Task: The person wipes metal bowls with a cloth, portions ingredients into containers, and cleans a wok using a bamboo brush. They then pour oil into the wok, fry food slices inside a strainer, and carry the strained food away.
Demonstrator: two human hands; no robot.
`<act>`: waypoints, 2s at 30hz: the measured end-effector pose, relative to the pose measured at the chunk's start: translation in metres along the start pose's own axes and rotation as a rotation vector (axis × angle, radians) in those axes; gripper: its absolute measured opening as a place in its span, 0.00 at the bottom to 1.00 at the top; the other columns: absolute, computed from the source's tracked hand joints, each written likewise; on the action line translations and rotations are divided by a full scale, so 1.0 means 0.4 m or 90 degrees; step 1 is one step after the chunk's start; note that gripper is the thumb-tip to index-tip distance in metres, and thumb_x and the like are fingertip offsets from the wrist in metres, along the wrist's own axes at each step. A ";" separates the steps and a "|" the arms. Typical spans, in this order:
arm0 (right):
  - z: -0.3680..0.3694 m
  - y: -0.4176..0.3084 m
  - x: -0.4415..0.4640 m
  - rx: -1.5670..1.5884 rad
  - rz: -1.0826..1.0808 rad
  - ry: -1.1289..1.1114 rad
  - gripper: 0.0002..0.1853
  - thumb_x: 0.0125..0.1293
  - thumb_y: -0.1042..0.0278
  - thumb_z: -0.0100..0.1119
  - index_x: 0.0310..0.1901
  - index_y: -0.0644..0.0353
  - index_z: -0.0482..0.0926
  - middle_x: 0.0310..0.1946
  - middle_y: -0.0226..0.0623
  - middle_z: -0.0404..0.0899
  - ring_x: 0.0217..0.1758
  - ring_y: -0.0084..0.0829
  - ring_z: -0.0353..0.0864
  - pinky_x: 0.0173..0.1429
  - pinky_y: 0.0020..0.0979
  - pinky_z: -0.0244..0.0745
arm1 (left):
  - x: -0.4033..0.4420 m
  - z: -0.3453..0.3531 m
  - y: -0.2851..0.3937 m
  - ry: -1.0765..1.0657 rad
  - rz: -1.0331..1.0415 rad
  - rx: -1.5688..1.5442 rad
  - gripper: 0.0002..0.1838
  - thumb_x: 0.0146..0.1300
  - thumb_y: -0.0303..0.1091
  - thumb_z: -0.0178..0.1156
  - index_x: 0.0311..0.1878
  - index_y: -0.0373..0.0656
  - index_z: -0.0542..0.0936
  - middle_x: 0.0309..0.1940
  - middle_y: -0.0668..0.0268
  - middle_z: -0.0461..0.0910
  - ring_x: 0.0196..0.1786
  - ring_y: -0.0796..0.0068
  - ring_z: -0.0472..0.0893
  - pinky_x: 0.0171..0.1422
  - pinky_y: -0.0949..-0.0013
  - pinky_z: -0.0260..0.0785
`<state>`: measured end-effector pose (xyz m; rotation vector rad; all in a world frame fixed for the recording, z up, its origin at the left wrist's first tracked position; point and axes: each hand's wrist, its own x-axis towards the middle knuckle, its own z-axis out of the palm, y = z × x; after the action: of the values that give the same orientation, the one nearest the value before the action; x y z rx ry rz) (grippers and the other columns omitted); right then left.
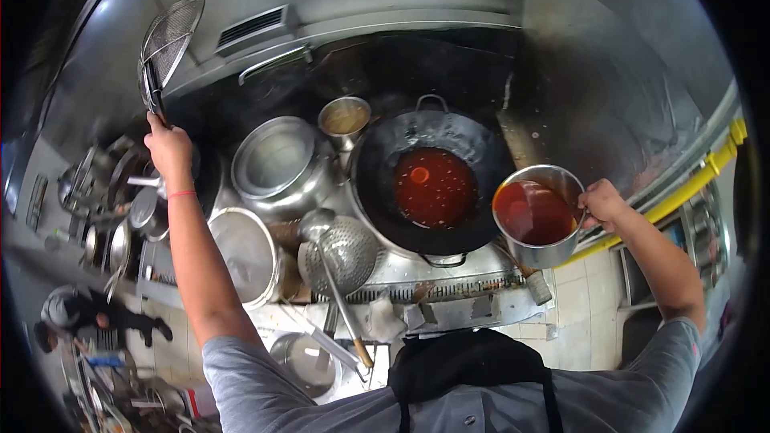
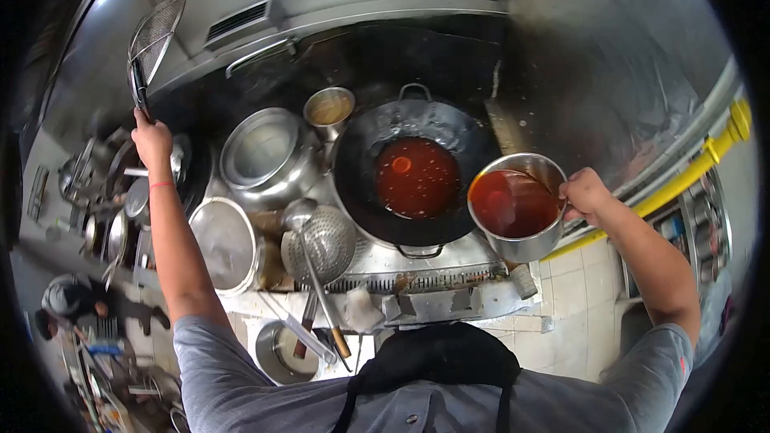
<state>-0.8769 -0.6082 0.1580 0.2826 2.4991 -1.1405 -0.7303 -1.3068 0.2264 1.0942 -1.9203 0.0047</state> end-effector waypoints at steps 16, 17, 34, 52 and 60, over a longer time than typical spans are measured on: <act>-0.019 0.092 -0.037 0.106 0.072 0.081 0.04 0.54 0.78 0.58 0.26 0.72 0.77 0.23 0.41 0.74 0.20 0.36 0.78 0.20 0.33 0.81 | -0.106 0.320 0.583 -0.209 0.230 -0.042 0.21 0.71 0.35 0.41 0.65 0.43 0.66 0.54 0.46 0.74 0.49 0.42 0.81 0.50 0.47 0.75; -0.025 0.103 -0.028 0.114 0.071 0.070 0.05 0.54 0.78 0.58 0.26 0.72 0.77 0.23 0.41 0.74 0.20 0.36 0.79 0.20 0.33 0.81 | -0.133 0.320 0.586 -0.153 0.187 -0.081 0.19 0.70 0.36 0.45 0.60 0.42 0.72 0.48 0.47 0.78 0.48 0.45 0.82 0.52 0.49 0.74; -0.068 0.235 0.052 0.214 0.046 0.021 0.03 0.54 0.77 0.57 0.27 0.69 0.76 0.25 0.41 0.76 0.23 0.35 0.79 0.22 0.35 0.80 | -0.739 0.143 0.246 -0.664 -0.090 -0.369 0.07 0.66 0.28 0.54 0.40 0.35 0.70 0.20 0.62 0.75 0.15 0.71 0.77 0.15 0.67 0.68; -0.043 -0.025 0.145 -0.106 -0.046 0.012 0.09 0.56 0.72 0.56 0.26 0.71 0.78 0.19 0.44 0.75 0.16 0.38 0.78 0.20 0.39 0.74 | -0.904 0.085 0.282 -1.315 -0.373 -0.596 0.08 0.69 0.31 0.55 0.37 0.36 0.72 0.27 0.63 0.77 0.23 0.70 0.76 0.27 0.66 0.72; 0.073 -0.266 0.184 -0.526 -0.235 0.100 0.12 0.54 0.74 0.51 0.30 0.71 0.83 0.27 0.58 0.82 0.29 0.49 0.85 0.38 0.42 0.80 | -0.864 -0.079 0.273 -1.271 -0.411 -0.686 0.05 0.68 0.29 0.54 0.38 0.38 0.71 0.25 0.64 0.75 0.22 0.71 0.76 0.25 0.66 0.72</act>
<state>-0.9716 -0.6979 0.1825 -0.3395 2.9803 -0.1049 -0.7126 -0.9910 0.0466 0.6659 -2.0181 -2.9607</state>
